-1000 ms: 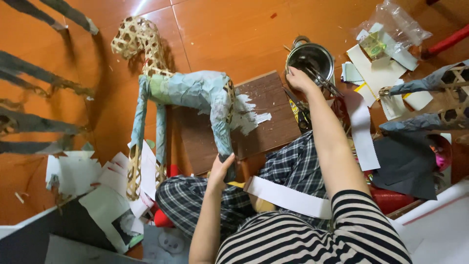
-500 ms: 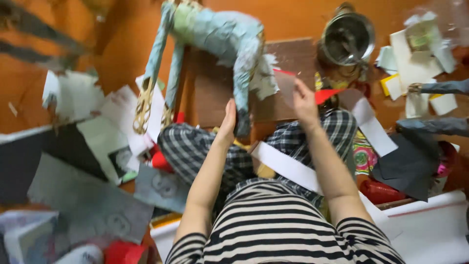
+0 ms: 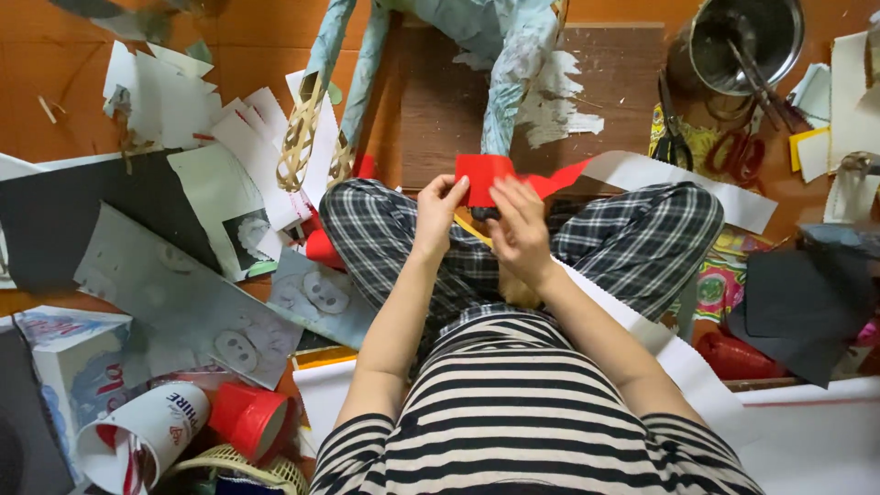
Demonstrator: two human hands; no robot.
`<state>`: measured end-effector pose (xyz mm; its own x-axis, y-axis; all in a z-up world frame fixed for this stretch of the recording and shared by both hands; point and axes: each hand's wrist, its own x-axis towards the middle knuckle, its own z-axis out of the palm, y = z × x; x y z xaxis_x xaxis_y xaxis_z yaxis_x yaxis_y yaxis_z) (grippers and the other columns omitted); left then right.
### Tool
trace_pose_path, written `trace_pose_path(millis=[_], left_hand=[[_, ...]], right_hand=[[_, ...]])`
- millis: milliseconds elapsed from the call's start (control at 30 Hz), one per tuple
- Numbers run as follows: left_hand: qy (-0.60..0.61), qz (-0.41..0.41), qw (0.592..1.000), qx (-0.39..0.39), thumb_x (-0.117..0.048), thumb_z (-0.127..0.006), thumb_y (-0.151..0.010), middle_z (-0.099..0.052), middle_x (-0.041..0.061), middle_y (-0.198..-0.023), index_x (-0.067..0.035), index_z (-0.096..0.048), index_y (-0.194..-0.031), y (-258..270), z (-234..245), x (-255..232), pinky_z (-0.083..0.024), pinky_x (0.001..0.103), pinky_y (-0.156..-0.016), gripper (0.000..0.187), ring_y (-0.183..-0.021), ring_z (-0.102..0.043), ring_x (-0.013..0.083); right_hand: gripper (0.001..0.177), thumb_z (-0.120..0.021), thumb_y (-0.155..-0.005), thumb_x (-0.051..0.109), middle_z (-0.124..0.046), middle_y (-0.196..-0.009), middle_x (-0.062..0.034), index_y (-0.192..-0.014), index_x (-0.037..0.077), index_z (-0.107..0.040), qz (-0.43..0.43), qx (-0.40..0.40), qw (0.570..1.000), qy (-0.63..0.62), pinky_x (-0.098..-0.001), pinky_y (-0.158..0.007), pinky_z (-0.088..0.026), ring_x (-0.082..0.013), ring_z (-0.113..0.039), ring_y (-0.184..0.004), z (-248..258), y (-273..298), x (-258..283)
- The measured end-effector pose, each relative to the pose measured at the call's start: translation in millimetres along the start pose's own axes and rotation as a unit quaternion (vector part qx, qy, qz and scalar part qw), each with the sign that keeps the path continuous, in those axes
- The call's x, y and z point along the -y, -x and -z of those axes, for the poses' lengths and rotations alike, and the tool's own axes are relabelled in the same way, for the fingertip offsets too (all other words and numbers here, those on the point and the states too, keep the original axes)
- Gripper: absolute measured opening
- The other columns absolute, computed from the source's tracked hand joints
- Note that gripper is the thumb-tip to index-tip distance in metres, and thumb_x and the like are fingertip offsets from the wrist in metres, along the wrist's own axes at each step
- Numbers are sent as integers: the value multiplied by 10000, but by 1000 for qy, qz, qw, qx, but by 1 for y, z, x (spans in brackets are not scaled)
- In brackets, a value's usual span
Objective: Applying decorative paper and tape to a paper mache giraffe sculpture
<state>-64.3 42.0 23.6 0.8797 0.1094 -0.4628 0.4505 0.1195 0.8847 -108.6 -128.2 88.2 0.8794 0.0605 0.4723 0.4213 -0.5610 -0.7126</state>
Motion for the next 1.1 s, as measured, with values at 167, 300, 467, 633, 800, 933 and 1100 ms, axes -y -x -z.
trace_pose_path(millis=[167,300,467,633,800,933,1100], left_hand=[[17,48,999,-5,-316,-912,-945,-728,3,-865,-111,-830,-1018,-2,8,0,-592,230,-703,233,-793,-674,89],[58,106,993,-16,-316,-935,-933,-702,29,-901,-86,-812,-1038,-1,15,-1,-652,318,-751,281,-821,-697,132],[86,138,986,-30,-347,-895,-965,-703,47,-887,-57,-776,-1026,-5,11,6,-685,348,-720,319,-787,-743,161],[83,170,981,-40,-343,-877,-977,-737,106,-863,-41,-769,-1061,-17,9,38,-691,405,-650,331,-711,-782,233],[37,116,992,-38,-232,-897,-949,-740,25,-942,-110,-700,-1266,-7,-9,31,-645,201,-669,393,-759,-726,81],[-186,-88,979,0,-45,-843,-942,-593,233,-1240,-140,-681,-1395,5,-7,-13,-616,560,-986,490,-1198,-687,470],[-259,-29,960,104,-282,-607,-1119,-739,282,-1356,-147,-660,-1523,23,-18,-59,-560,564,-1109,429,-1316,-669,471]], right_hand=[[324,-616,-1122,338,-712,-840,-49,-936,118,-762,-455,32,845,-279,-278,-588,-465,-186,-641,-654,16,34,-18],[360,-790,-1061,400,-612,-884,-27,-936,126,-592,-640,-65,525,-557,-183,-493,-361,-183,-634,-714,16,14,-23],[313,-899,-972,121,-693,-889,-36,-960,118,-586,-611,-169,562,-531,-277,-661,-542,-197,-717,-812,-16,34,-46],[253,-922,-940,110,-767,-911,-57,-1090,47,-728,-595,-214,609,-479,-305,-715,-647,-161,-729,-746,-10,1,-9],[312,-924,-934,115,-755,-782,-98,-1073,-41,-693,-588,-214,636,-451,-441,-381,-596,-221,-734,-517,-50,48,-61],[280,-948,-891,89,-742,-773,-3,-1065,25,-739,-586,-233,642,-436,-289,-494,-631,-96,-723,-574,-35,15,-29],[460,-964,-896,86,-586,-680,20,-1029,6,-531,-604,-244,625,-430,-336,-465,-581,-86,-616,-516,-31,14,-16]])
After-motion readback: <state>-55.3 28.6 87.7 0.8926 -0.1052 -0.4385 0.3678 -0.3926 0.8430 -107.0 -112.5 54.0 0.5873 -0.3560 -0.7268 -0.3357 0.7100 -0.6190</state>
